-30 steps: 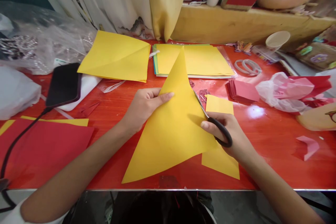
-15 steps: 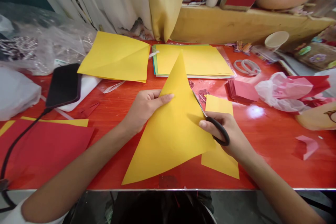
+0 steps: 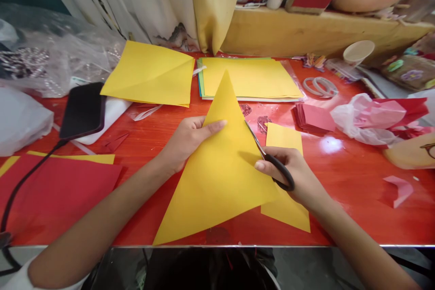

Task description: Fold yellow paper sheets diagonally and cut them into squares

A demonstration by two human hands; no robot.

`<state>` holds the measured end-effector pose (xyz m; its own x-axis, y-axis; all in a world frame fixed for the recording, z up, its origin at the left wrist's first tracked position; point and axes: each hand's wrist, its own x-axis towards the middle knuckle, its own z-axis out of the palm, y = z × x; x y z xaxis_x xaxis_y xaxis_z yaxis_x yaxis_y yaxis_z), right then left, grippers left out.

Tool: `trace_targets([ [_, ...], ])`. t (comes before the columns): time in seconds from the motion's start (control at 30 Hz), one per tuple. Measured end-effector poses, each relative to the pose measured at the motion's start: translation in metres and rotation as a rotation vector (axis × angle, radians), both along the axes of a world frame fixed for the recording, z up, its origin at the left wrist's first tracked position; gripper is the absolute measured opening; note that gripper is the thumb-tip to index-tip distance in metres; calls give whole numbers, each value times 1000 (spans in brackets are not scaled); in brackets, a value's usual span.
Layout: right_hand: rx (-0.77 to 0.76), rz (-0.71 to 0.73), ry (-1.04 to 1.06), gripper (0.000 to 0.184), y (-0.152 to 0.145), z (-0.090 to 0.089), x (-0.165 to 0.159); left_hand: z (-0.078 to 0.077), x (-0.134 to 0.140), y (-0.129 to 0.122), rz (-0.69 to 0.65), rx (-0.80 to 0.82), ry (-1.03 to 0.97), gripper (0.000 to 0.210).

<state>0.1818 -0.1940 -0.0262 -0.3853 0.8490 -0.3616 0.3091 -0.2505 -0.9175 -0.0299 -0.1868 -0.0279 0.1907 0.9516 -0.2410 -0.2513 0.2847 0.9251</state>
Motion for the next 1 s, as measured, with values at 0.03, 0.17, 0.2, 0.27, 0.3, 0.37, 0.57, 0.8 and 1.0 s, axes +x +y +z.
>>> trace_targets([
  [0.03,-2,-6,4,38,0,0,0,0,1,-1,0,-8,-4,26],
  [0.17,-21,-18,31,35,1,0,-2,-1,3,-2,-23,-49,-19,23],
  [0.2,-25,-20,45,35,1,1,-2,-1,3,-2,-29,-56,-25,22],
  [0.27,-27,-26,64,36,0,1,-1,-2,3,-3,-41,-65,-40,22],
  [0.3,-26,-28,67,37,-1,1,-1,-2,3,-3,-46,-65,-49,21],
  [0.37,-26,-35,64,39,-1,2,-1,-2,4,-3,-53,-67,-57,21],
  [0.57,-39,-26,74,41,-2,3,-1,-3,3,-2,-64,-75,-56,22],
  [0.8,-17,-12,52,43,-1,3,-1,-4,3,-2,-90,-61,-26,25],
  [1.0,-20,-12,68,44,-1,2,0,-6,2,-3,-115,-36,-37,22],
])
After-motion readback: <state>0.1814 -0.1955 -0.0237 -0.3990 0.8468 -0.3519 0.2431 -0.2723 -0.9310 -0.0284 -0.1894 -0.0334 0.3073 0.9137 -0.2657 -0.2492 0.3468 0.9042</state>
